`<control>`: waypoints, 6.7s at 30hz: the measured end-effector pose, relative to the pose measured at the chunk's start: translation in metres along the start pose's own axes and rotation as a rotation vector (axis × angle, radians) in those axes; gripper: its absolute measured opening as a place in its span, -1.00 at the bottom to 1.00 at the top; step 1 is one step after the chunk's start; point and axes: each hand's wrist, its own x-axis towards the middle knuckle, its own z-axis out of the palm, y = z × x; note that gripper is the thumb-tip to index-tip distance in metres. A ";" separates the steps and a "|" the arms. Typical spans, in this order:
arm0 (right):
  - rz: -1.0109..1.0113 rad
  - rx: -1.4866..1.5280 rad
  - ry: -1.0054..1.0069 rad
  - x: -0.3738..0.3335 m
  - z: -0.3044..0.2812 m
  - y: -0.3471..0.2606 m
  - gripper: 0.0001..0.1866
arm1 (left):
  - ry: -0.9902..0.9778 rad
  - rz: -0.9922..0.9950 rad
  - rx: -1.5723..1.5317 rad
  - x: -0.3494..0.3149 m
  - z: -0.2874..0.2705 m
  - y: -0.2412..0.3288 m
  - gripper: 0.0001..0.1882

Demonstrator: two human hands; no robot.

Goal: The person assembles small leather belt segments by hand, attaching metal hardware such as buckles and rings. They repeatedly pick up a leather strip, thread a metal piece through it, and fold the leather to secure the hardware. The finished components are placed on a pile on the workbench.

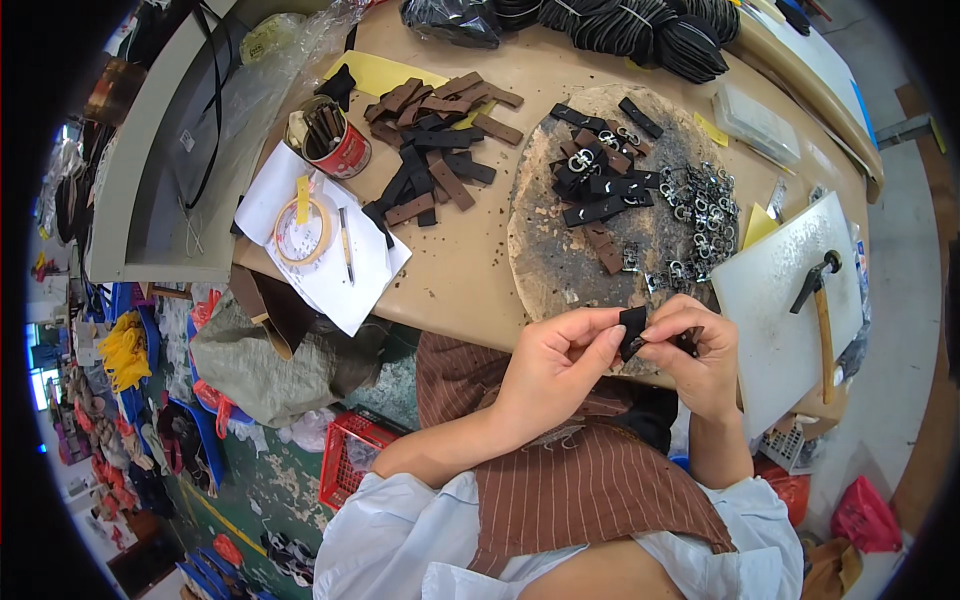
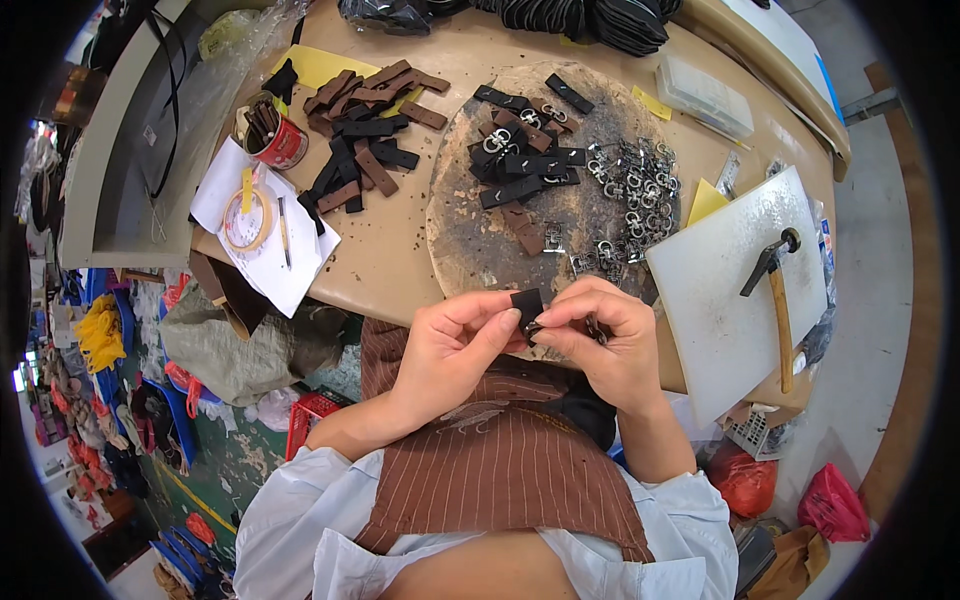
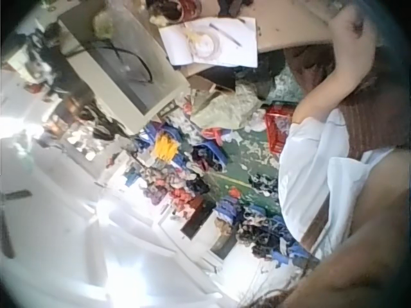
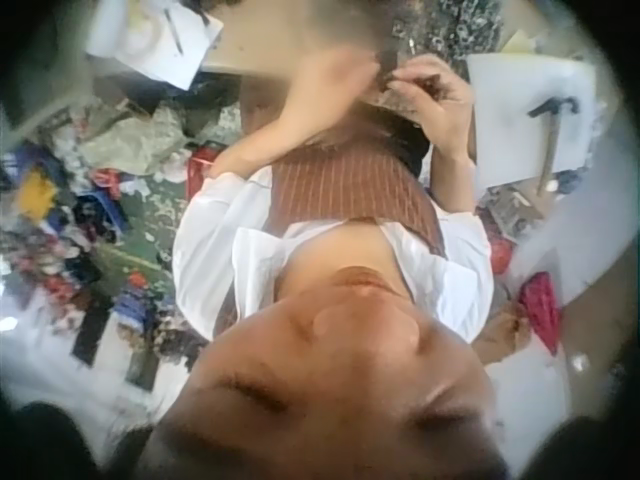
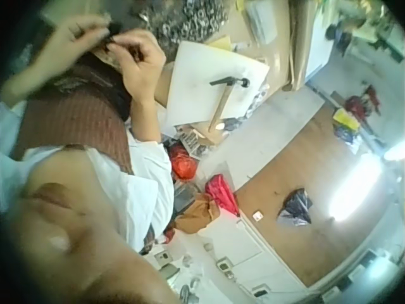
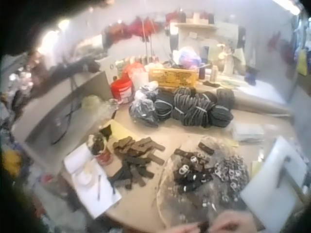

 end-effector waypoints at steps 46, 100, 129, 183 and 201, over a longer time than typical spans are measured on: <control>0.403 0.398 0.108 0.000 0.009 -0.003 -0.78 | -0.041 -0.010 -0.071 0.009 -0.007 0.005 -0.76; 0.033 -0.463 -0.092 -0.007 0.014 -0.014 -0.68 | 0.007 0.077 -0.133 0.003 -0.009 0.013 -0.63; 0.033 -0.582 -0.039 0.002 0.007 -0.038 -0.80 | 0.036 0.202 -0.045 0.007 -0.010 0.009 -0.65; 0.028 -0.397 -0.040 0.008 0.012 -0.012 -0.80 | -0.157 -0.232 0.065 0.015 -0.027 0.017 -0.70; -0.102 -0.882 0.142 0.048 -0.010 0.035 -0.74 | 0.330 0.642 0.994 0.090 -0.047 0.006 -0.62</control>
